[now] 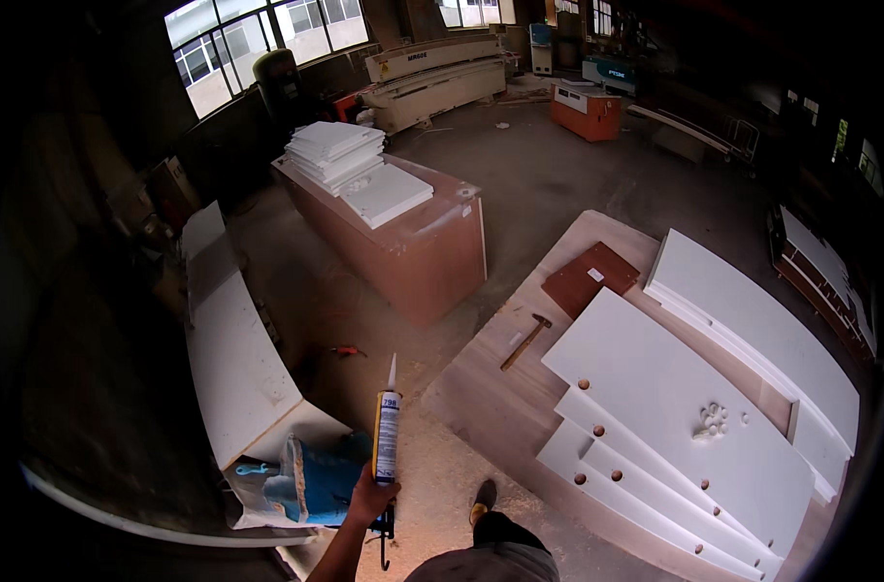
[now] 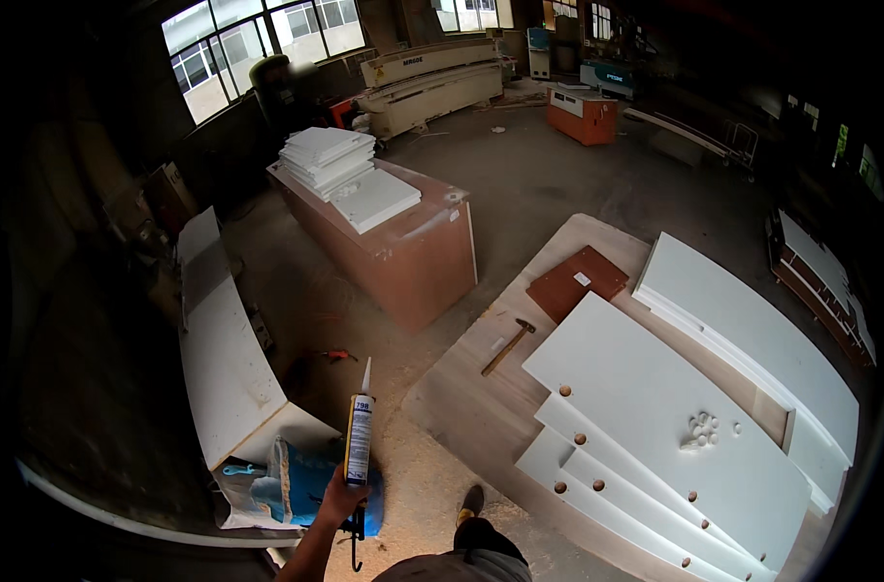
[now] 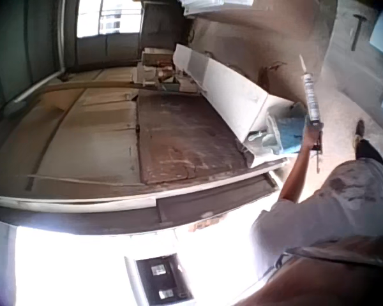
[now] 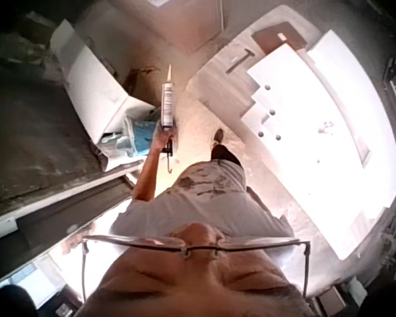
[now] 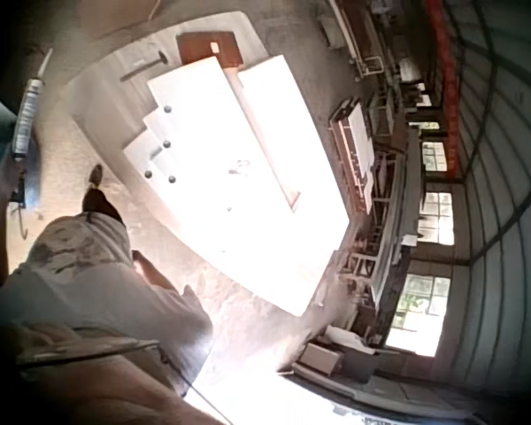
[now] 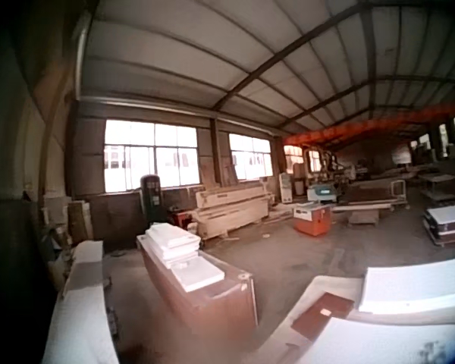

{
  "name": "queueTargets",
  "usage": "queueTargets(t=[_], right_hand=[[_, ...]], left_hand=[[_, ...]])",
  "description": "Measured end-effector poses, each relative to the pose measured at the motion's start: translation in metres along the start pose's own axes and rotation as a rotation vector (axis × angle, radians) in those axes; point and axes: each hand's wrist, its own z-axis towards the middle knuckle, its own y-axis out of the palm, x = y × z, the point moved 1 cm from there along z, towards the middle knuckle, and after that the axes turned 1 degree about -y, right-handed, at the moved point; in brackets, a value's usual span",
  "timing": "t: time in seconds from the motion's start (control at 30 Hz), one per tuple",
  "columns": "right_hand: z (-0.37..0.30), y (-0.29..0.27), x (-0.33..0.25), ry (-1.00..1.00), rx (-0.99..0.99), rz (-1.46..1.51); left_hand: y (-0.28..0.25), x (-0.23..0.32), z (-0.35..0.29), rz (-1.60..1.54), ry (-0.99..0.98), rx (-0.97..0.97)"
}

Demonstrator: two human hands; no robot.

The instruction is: The person applies adhesive into pre-drilled holes of white furniture panels using a caulking gun, then picks up and inserts white plastic circular caps into the holes by hand.

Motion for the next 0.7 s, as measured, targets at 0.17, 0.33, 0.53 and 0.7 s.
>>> queueTargets(t=[0.17, 0.33, 0.53, 0.7], right_hand=[[0.142, -0.033, -0.139, -0.133, -0.034, -0.062], [0.241, -0.070, -0.272, -0.240, 0.008, -0.034], [0.331, -0.074, -0.311, -0.068, 0.125, 0.069], [0.329, -0.052, -0.296, 0.307, 0.252, 0.191]], left_hand=[[-0.070, 0.081, 0.151, 0.265, 0.055, 0.029], [-0.092, 0.130, 0.363, 0.580, 0.273, 0.073], [-0.068, 0.177, 0.653, 0.823, 0.418, 0.010], [-0.035, 0.201, 0.830, 0.843, 0.405, 0.004]])
